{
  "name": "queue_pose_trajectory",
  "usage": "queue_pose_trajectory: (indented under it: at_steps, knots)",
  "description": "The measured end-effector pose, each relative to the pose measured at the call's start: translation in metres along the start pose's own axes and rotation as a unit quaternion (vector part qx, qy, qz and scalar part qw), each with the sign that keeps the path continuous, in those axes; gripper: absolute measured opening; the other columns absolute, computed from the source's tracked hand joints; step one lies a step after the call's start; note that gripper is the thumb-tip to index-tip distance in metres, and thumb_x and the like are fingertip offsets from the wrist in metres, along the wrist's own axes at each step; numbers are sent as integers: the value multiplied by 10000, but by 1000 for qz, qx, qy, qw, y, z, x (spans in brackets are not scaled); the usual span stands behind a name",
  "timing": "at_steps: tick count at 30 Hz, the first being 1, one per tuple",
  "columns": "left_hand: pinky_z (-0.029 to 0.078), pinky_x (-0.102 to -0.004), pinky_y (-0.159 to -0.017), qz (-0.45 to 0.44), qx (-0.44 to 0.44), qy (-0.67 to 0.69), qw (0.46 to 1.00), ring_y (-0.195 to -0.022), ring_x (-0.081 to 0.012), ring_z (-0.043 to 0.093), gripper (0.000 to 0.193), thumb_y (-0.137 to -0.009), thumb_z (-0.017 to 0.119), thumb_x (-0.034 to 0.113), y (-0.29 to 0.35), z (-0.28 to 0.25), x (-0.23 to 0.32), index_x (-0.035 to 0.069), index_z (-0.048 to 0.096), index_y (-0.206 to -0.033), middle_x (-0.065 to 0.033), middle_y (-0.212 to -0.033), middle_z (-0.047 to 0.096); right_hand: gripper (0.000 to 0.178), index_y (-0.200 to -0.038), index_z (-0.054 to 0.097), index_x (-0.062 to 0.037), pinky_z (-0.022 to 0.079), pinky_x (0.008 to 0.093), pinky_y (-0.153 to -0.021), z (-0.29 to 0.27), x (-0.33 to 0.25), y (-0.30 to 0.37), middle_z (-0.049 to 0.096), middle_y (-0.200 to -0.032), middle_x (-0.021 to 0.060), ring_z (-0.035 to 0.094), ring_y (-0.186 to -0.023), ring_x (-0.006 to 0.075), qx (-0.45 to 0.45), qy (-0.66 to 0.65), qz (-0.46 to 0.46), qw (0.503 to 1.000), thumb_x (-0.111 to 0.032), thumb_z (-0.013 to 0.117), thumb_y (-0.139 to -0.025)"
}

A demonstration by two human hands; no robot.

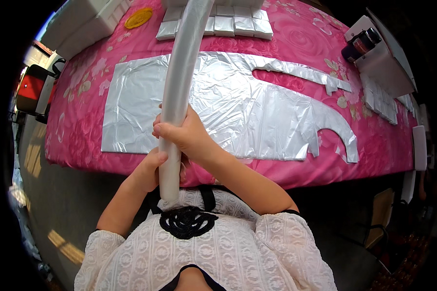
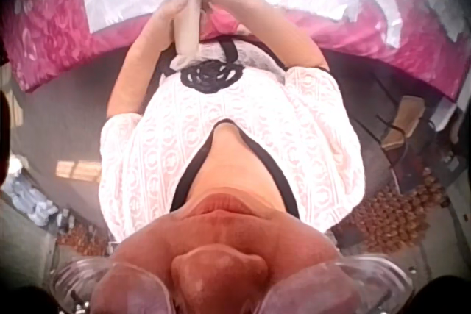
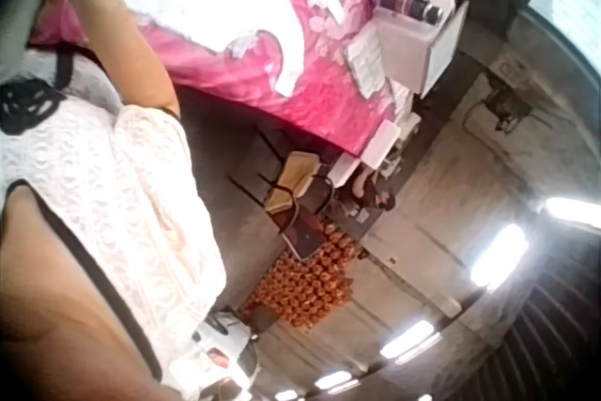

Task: The person wraps small white rectangular items in clear plastic film on a pink floral tablecloth. They unroll the film, place an item, fold the film around it, and set the wrapped item aside. The process repeats with multiple items.

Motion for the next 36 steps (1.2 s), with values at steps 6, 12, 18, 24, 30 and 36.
queue_pose_trajectory:
  at_steps: [6, 12, 18, 24, 30, 36]
  knots:
    - [457, -239, -526, -4, 84, -119, 989, -582, -121, 550, 542, -873, 406, 551, -3, -40, -23, 18, 484, -934, -62, -726, 543, 640, -1180, 335, 21, 441, 322, -800, -23, 40, -2, 578, -865, 91, 558, -871, 155, 75, 2, 38, 996, -200, 702, -705]
    - [452, -248, -504, -151, 18, -125, 980, -531, -118, 524, 437, -881, 483, 462, 37, -61, -60, 31, 485, -948, -52, -689, 528, 384, -1044, 461, -25, 452, 309, -731, -139, -12, -40, 565, -858, 73, 563, -819, 176, 256, -148, -56, 954, -126, 663, -733]
    - [442, -253, -527, -203, 30, -164, 965, -565, -123, 515, 495, -817, 581, 472, 65, -76, -84, 26, 481, -1005, -49, -695, 514, 277, -1032, 547, -40, 431, 249, -707, -204, -42, -32, 617, -916, 38, 566, -814, 116, 289, 95, -47, 951, -167, 605, -793]
    - [437, -250, -532, -209, 14, -109, 972, -573, -122, 516, 579, -798, 585, 511, 69, -71, -88, 22, 480, -1088, -48, -701, 516, 267, -958, 637, -44, 423, 236, -629, -185, -32, -27, 622, -851, 11, 515, -712, 78, 199, 322, 56, 924, -261, 598, -808]
    - [429, -241, -499, -215, -3, -67, 974, -543, -116, 520, 627, -773, 595, 546, 68, -71, -88, 22, 487, -1101, -52, -692, 533, 241, -896, 639, -45, 367, 177, -526, -167, -16, -25, 558, -672, -26, 482, -566, 40, 115, 318, 160, 927, -275, 623, -825]
    - [444, -236, -505, -217, -30, -36, 975, -540, -110, 528, 572, -753, 651, 461, 64, -68, -90, 25, 487, -1086, -57, -704, 561, 172, -873, 630, -37, 376, 186, -530, -165, -11, -28, 557, -675, -26, 488, -580, 45, 82, 297, 127, 943, -204, 627, -831]
Point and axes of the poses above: each hand's wrist, its own y-axis away from the middle knuckle, its own z-axis out of the palm, x = y × z, the point moved 7 cm from there along -y, towards the middle knuckle
